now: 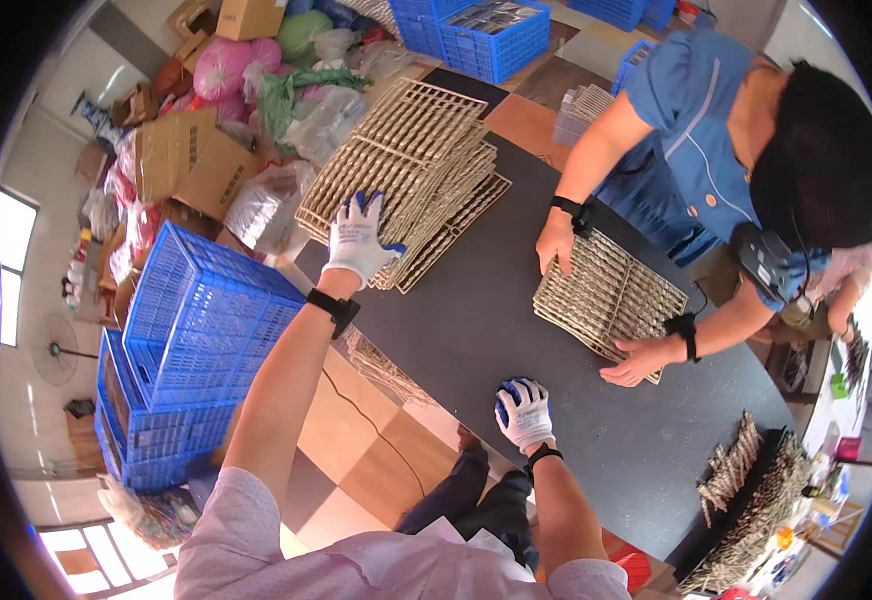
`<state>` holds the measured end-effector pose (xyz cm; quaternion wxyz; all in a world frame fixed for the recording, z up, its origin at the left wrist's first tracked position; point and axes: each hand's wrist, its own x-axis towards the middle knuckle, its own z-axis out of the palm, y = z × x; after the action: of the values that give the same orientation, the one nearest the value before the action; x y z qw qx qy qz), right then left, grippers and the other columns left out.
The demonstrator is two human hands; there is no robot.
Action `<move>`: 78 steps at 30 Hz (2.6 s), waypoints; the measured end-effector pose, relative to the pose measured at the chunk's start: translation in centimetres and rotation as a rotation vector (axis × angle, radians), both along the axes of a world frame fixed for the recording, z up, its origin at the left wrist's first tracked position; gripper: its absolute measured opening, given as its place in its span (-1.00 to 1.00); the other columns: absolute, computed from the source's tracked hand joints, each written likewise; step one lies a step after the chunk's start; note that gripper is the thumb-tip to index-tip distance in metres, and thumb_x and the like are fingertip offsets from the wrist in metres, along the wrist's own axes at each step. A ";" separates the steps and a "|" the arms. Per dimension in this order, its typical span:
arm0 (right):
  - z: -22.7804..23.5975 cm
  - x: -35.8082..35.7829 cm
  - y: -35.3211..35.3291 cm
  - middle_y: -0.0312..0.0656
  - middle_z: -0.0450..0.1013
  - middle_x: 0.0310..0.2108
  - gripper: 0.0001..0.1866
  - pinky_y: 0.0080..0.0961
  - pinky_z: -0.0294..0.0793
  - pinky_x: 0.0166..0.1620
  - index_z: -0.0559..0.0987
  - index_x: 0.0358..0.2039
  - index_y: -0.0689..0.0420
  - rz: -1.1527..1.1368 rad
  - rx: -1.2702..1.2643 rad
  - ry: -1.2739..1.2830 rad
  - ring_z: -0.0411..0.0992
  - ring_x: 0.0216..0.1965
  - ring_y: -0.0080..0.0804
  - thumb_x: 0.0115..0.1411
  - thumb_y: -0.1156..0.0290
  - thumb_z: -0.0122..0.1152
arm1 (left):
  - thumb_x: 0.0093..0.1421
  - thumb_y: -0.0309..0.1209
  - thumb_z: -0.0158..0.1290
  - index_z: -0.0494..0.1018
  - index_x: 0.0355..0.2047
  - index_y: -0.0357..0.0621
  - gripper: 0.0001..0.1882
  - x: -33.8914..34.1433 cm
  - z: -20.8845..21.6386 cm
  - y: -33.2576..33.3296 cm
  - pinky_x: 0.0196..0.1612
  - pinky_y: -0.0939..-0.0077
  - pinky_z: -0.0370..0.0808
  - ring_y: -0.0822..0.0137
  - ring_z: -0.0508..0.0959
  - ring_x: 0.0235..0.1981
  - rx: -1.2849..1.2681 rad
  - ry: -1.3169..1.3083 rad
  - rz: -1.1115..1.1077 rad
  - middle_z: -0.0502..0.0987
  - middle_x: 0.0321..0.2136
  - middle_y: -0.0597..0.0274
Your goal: The person assembles woven baskets by inserting pre-cut woven strips into rectangular wire frames. They repeatedly pick up strips, align them with the frame slots, and press them into place. Finished baskets are stacked on the table, and the person handles multiple frames and strips throughout the process.
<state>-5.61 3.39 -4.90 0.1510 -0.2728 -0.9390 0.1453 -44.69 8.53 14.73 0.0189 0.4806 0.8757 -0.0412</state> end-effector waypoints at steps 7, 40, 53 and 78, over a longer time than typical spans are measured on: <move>0.2 -0.1 0.0 -0.19 0.35 -0.03 -0.60 -0.04 0.20 0.16 0.49 -0.14 -0.06 -0.027 -0.042 0.023 0.27 0.08 -0.15 -0.03 0.20 0.30 | -0.09 -0.10 0.29 0.13 0.27 -0.03 -0.07 -3.2 0.8 0.7 0.17 0.22 0.33 -0.04 0.38 0.13 0.035 -0.066 -0.027 0.32 0.16 -0.12; 3.5 -2.8 0.8 -0.16 0.49 -0.23 -0.70 -0.17 0.43 -0.03 0.54 -0.23 0.00 -0.149 -0.220 0.333 0.45 -0.15 -0.11 -0.01 0.26 0.32 | -0.01 -0.27 0.27 0.27 0.19 -0.30 -0.23 -8.9 8.9 0.8 0.13 0.44 0.35 0.22 0.47 0.08 0.113 -0.460 -0.238 0.47 0.06 -0.03; 19.2 -31.7 15.9 -0.24 0.44 -0.35 -0.61 -0.41 0.58 -0.26 0.48 -0.19 0.06 -0.134 -2.065 0.837 0.45 -0.40 -0.37 0.16 0.04 0.26 | -0.04 -0.11 0.23 0.12 0.29 -0.09 -0.08 -5.9 5.9 -0.2 0.21 0.26 0.29 -0.04 0.37 0.16 0.053 -0.324 -0.120 0.36 0.13 -0.18; 16.2 1.5 -2.4 -0.08 0.45 -0.04 -0.53 -0.39 0.45 -0.02 0.44 0.03 0.24 0.029 -0.977 0.484 0.45 -0.05 -0.31 0.11 0.39 0.28 | 0.11 -0.59 -0.01 0.34 0.09 0.01 -0.50 16.0 -7.5 -23.5 -0.19 0.27 0.47 0.22 0.48 -0.09 1.353 -2.279 0.462 0.49 -0.11 0.26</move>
<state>-4.14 0.97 11.27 0.2165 -0.2570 -0.7044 0.6252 -28.72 -14.93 7.21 0.4985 0.0041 0.2809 0.8201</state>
